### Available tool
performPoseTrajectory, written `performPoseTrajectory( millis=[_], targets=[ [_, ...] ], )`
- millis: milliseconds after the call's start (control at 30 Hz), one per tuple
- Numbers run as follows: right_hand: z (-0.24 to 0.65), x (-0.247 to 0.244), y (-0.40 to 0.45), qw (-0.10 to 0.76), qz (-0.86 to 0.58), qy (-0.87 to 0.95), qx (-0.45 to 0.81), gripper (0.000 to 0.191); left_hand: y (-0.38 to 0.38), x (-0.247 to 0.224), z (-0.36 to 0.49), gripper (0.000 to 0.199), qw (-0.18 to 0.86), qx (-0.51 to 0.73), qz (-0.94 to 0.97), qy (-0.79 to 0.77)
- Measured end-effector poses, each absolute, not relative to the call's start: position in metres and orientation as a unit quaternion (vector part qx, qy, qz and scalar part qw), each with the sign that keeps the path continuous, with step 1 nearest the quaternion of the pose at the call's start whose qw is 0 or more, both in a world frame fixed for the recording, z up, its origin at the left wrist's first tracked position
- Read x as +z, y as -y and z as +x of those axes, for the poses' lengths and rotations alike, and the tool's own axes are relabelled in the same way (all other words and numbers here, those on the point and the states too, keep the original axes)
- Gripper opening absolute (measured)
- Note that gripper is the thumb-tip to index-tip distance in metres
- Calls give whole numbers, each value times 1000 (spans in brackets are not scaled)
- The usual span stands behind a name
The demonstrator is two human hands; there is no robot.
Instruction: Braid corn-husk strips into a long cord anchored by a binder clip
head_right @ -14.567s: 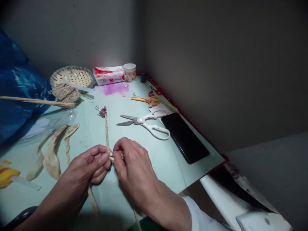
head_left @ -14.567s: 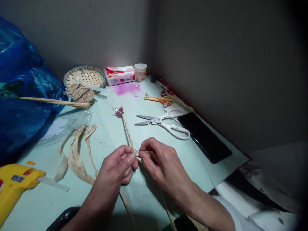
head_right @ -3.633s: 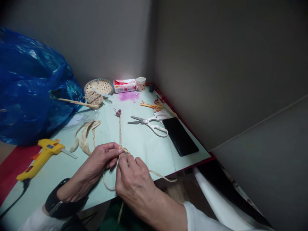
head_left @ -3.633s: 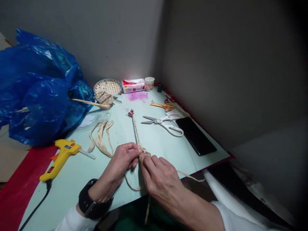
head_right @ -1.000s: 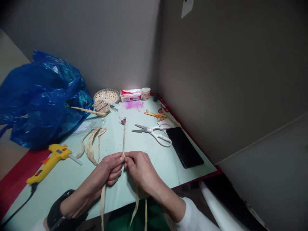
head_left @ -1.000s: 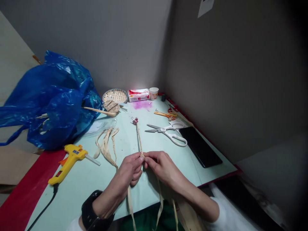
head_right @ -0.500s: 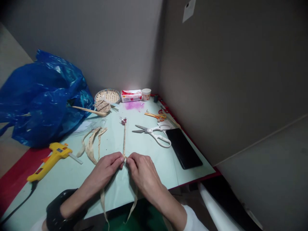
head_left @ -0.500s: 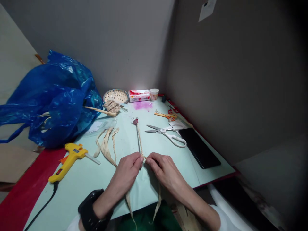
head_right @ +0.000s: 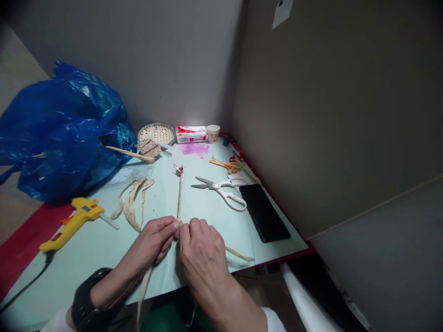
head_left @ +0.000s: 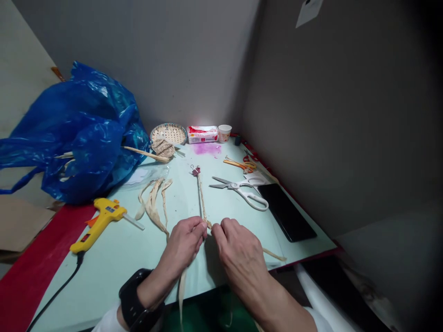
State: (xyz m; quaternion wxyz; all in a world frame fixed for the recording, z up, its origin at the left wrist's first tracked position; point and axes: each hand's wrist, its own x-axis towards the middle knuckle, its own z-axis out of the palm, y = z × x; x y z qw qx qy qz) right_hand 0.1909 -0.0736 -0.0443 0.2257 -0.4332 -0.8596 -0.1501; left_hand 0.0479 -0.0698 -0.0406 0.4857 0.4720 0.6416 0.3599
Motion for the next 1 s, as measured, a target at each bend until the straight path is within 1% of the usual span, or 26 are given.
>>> performPoseTrajectory(
  millis=[67, 133, 233, 300, 500, 667, 700, 733, 767, 800, 833, 867, 933, 1000],
  targets=[
    [190, -42, 82, 209, -427, 865, -159, 23, 71, -41, 49, 34, 512, 370, 456, -627],
    [189, -41, 89, 192, -424, 872, -152, 33, 71, -41, 49, 34, 537, 379, 441, -611],
    [188, -41, 97, 195, -419, 876, -140, 48, 69, -39, 48, 31, 567, 391, 420, -591],
    [187, -43, 101, 203, -419, 874, -135, 51, 68, -38, 47, 27, 580, 395, 413, -581],
    [183, -53, 110, 200, -445, 868, -93, 33, 68, -32, 44, 27, 623, 391, 391, -553],
    [186, -51, 113, 184, -416, 884, -105, 31, 72, -32, 40, 30, 666, 391, 363, -522],
    [188, -47, 112, 189, -403, 890, -100, 27, 72, -33, 40, 30, 671, 393, 355, -519],
    [191, -43, 109, 199, -393, 893, -88, 18, 72, -35, 39, 30, 674, 397, 346, -518],
    [195, -38, 106, 212, -389, 894, -71, 8, 72, -36, 39, 29, 676, 402, 338, -517],
    [199, -32, 101, 228, -391, 890, -44, 11, 72, -37, 40, 28, 677, 406, 331, -517],
    [202, -27, 94, 243, -405, 881, -11, 19, 72, -38, 40, 27, 677, 411, 325, -516],
    [205, -22, 86, 256, -429, 866, 25, 20, 72, -39, 40, 26, 678, 414, 322, -515],
    [207, -15, 68, 254, -452, 841, 155, 18, 72, -40, 40, 24, 680, 417, 319, -511],
    [206, -15, 51, 216, -419, 817, 333, 24, 72, -40, 40, 23, 681, 418, 319, -509]
  ],
)
